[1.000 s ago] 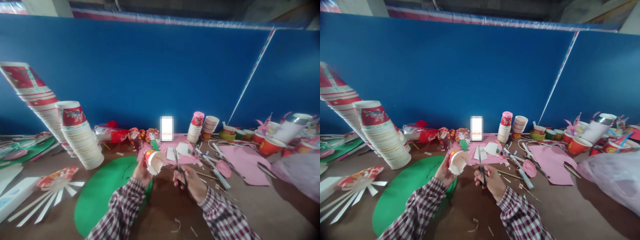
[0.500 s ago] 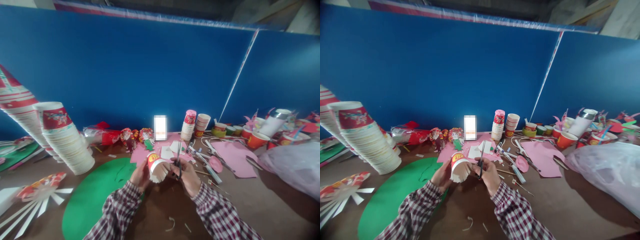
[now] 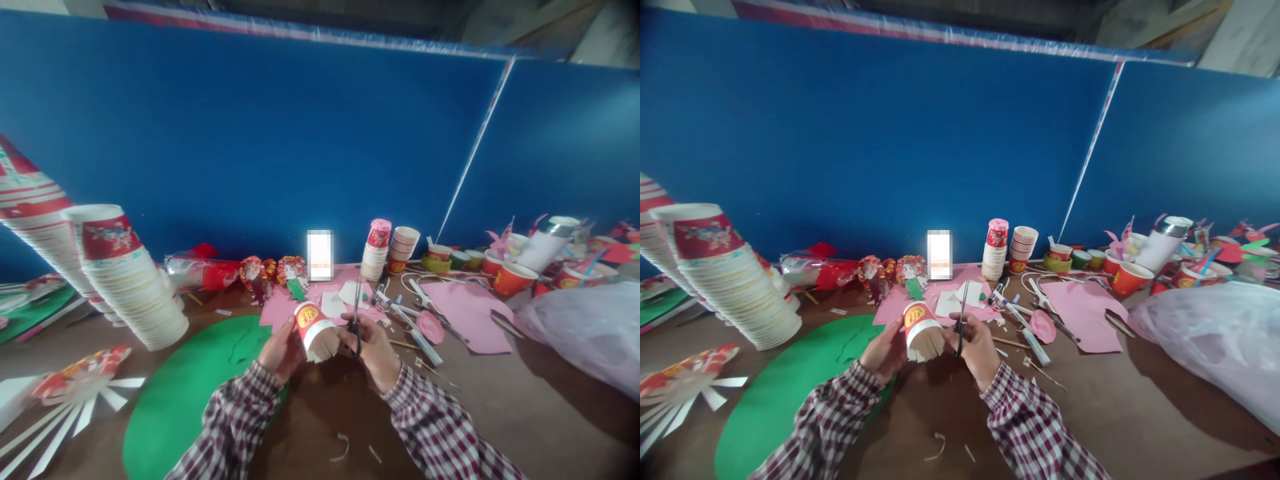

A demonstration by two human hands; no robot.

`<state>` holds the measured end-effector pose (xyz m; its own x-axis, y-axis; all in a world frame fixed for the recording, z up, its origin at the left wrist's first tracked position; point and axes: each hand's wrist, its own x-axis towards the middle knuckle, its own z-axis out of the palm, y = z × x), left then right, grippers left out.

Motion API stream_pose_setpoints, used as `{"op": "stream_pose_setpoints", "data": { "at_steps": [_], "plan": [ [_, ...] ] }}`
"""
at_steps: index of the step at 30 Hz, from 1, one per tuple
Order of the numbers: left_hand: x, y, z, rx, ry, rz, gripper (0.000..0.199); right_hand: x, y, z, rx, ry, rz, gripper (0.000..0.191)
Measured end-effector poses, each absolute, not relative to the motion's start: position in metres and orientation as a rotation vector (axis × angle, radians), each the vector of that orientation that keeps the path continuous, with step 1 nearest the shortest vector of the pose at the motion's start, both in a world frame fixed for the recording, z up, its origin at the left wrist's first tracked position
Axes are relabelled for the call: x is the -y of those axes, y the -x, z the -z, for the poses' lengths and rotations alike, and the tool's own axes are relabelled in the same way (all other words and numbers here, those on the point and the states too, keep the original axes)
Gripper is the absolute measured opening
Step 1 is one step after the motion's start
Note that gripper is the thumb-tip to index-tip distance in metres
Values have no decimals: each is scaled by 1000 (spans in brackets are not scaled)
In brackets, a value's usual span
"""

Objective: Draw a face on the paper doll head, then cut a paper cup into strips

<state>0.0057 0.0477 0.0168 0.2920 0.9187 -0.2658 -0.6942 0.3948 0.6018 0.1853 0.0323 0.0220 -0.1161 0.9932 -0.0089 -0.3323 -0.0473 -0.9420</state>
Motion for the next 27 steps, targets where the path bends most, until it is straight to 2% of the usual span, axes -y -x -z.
{"op": "stream_pose_setpoints", "data": {
  "at_steps": [4,14,17,23,27],
  "plan": [
    [-46,-7,-19,-645,-436,-1082,47,-33,-186,-21,1116,965,-1360,50],
    [-55,5,-16,-761,-509,-1274,29,-21,-183,-32,1451,1093,-947,35],
    [-58,12,-18,-778,-442,-1350,30,-18,-183,-34,1545,1073,-1007,30],
    [-59,19,-26,-816,-327,-1437,31,-12,-179,-28,1783,1023,-1330,34],
    [-60,19,-27,-791,-341,-1433,26,-11,-177,-22,1860,1059,-1344,32]
  ]
}}
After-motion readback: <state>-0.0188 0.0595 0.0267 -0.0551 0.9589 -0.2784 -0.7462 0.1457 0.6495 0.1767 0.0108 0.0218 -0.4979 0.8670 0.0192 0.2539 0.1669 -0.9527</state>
